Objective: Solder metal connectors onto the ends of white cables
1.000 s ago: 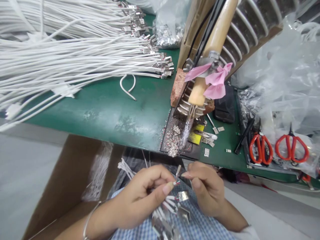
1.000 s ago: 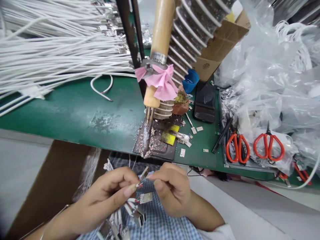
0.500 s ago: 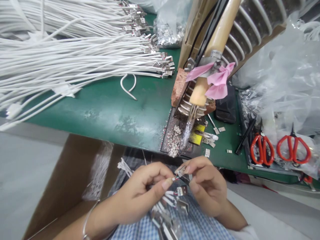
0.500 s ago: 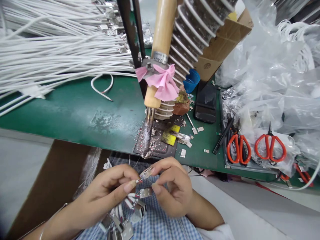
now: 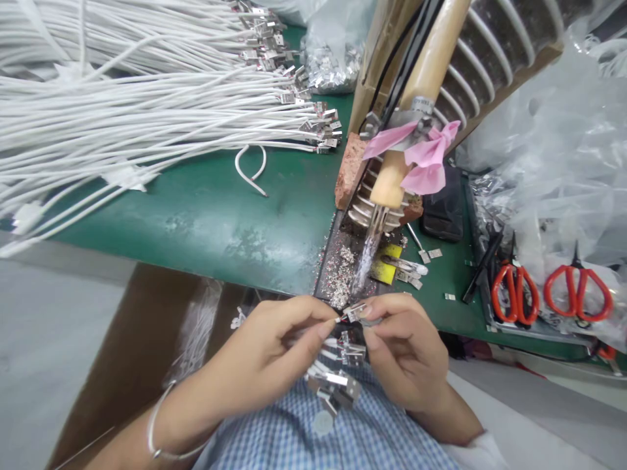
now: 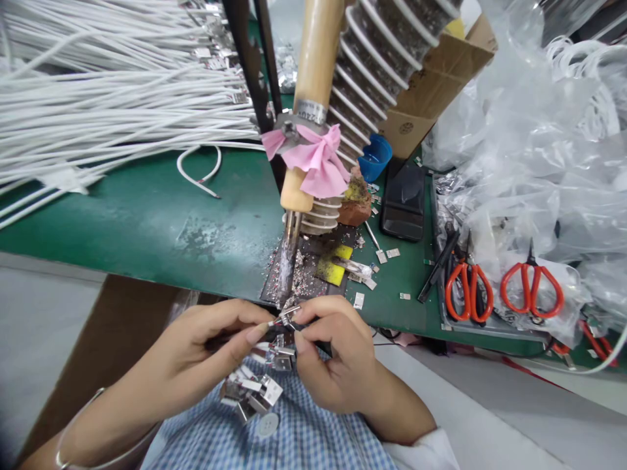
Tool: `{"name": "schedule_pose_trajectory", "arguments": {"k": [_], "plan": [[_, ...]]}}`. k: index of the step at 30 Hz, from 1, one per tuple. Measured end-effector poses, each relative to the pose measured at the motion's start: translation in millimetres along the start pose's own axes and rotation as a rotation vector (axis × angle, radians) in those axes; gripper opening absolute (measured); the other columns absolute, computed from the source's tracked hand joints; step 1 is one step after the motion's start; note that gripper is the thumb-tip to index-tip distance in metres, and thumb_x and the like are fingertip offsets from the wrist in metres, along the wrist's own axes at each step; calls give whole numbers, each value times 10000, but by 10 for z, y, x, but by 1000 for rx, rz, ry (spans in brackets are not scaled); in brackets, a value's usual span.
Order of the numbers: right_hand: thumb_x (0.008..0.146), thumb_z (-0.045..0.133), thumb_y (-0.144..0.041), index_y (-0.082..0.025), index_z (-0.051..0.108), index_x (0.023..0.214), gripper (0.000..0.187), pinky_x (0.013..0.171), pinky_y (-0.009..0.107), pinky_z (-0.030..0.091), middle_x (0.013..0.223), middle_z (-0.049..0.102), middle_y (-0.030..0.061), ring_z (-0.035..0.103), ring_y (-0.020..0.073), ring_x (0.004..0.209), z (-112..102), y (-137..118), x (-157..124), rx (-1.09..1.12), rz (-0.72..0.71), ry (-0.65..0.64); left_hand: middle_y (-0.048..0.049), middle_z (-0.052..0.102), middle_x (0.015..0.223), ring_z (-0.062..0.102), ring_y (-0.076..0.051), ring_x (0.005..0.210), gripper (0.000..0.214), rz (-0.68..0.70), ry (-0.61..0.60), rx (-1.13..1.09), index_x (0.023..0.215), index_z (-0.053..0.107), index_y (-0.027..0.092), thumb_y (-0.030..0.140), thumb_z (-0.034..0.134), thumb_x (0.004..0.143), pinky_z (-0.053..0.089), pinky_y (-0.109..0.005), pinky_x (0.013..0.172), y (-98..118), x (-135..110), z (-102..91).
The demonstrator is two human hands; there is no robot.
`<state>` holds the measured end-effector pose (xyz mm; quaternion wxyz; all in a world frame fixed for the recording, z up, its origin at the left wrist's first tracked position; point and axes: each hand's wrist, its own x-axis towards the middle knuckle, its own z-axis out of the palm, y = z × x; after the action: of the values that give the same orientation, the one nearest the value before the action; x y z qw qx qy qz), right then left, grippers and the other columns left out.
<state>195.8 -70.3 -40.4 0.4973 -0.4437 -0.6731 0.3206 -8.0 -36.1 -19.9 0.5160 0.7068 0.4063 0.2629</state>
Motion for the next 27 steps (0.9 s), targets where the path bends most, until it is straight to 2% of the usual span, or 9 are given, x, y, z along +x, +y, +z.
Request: {"name": "schedule_pose_trajectory", "arguments": {"k": [5, 22, 27], "plan": [[828, 577, -49, -258, 618, 937, 240, 788, 392, 568, 953, 659, 41, 648, 215, 907, 9, 5, 49, 0, -7, 24, 32, 663, 663, 575, -79, 528, 142, 27, 2, -3, 914, 671, 167, 170, 535, 952, 420, -156, 476, 19, 38, -32], [821, 594, -51, -246, 630, 926, 225, 776, 384, 566, 964, 654, 37, 639, 210, 900, -9, -3, 109, -7, -21, 28, 52, 673, 684, 577, -48, 547, 135, 87, 35, -19, 914, 684, 168, 99, 568, 921, 428, -113, 497, 62, 90, -59], [794, 595, -2, -209, 631, 922, 247, 800, 325, 566, 987, 633, 28, 633, 175, 928, -15, -4, 146, 2, -78, 28, 50, 692, 699, 598, -51, 557, 136, 72, 42, -7, 918, 684, 177, 106, 568, 921, 437, -108, 499, 64, 77, -53]]}}
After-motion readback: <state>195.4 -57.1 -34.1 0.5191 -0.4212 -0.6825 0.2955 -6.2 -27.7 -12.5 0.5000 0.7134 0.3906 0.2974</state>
